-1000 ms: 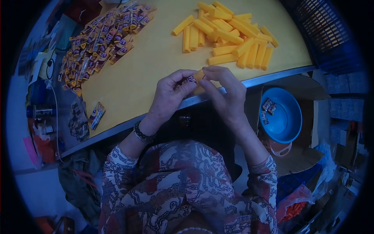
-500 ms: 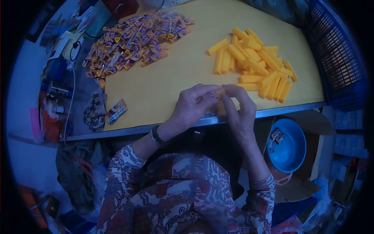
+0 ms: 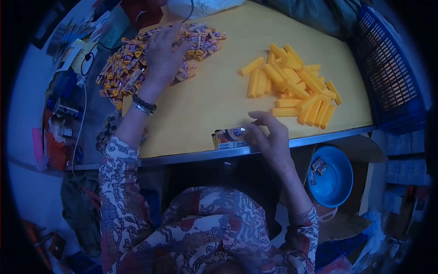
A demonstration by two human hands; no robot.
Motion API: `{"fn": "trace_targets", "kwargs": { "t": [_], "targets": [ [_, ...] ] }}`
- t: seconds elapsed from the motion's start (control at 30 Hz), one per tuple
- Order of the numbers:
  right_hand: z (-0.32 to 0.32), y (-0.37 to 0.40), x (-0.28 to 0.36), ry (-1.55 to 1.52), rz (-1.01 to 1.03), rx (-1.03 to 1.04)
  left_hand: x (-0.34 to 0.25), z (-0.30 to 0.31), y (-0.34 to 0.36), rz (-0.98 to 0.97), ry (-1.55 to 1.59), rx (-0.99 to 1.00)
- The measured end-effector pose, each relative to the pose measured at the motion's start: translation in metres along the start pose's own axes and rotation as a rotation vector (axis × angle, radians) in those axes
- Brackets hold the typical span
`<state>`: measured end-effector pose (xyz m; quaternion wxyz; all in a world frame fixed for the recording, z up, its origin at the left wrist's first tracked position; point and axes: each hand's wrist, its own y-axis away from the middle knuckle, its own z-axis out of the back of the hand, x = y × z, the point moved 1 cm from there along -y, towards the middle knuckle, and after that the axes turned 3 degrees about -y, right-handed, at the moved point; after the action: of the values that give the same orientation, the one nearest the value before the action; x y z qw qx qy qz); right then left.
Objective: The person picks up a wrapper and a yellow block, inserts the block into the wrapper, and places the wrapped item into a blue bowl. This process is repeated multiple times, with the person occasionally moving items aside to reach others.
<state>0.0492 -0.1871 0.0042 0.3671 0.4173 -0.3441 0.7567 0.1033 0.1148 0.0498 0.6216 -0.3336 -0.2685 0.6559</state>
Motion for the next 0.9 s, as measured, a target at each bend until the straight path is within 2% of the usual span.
{"fn": "trace_targets", "kwargs": {
  "t": [0.03,0.1,0.13,0.2,0.23,0.3,0.33,0.4,0.43,0.5,0.63,0.7,0.73,0.8,0.83,0.9],
  "targets": [
    [0.001,-0.001,-0.004,0.005,-0.01,-0.006,-0.011,0.002,0.015,-0.006,0.118,0.145],
    [0.004,-0.008,-0.012,0.143,0.146,-0.068,-0.037,0.007,0.051,0.001,0.327,0.423],
    [0.006,-0.014,-0.015,0.147,0.139,-0.067,-0.053,0.011,0.069,0.013,0.42,0.557],
    [0.011,-0.03,-0.02,0.297,0.216,-0.152,-0.085,0.025,0.092,0.047,0.449,0.805],
    [0.013,-0.041,-0.023,0.303,0.212,-0.149,-0.093,0.028,0.1,0.049,0.456,0.806],
    [0.014,-0.06,-0.03,0.589,0.383,-0.222,-0.107,0.03,0.114,-0.053,0.465,0.833],
    [0.013,-0.068,-0.034,0.593,0.381,-0.221,-0.113,0.032,0.115,-0.053,0.47,0.833],
    [0.003,-0.08,-0.039,0.796,0.433,-0.124,-0.122,0.035,0.115,-0.071,0.456,0.838],
    [0.001,-0.084,-0.04,0.795,0.428,-0.124,-0.124,0.034,0.115,-0.072,0.457,0.842],
    [-0.006,-0.086,-0.043,0.968,0.318,0.033,-0.124,0.031,0.117,0.015,0.465,0.904],
    [-0.001,-0.079,-0.045,0.963,0.362,0.069,-0.125,0.03,0.111,0.146,0.501,0.991],
    [-0.002,-0.068,-0.047,0.992,0.554,0.041,-0.126,0.03,0.11,0.19,0.525,1.015],
    [-0.002,-0.062,-0.045,0.992,0.555,0.044,-0.126,0.03,0.111,0.193,0.527,1.015],
    [0.001,-0.053,-0.038,0.785,0.524,0.073,-0.126,0.028,0.114,0.174,0.546,0.982],
    [0.0,-0.054,-0.033,0.784,0.522,0.074,-0.126,0.027,0.115,0.175,0.547,0.985],
    [-0.004,-0.059,-0.027,0.712,0.299,0.049,-0.125,0.027,0.115,0.109,0.543,0.894]
  ]
}}
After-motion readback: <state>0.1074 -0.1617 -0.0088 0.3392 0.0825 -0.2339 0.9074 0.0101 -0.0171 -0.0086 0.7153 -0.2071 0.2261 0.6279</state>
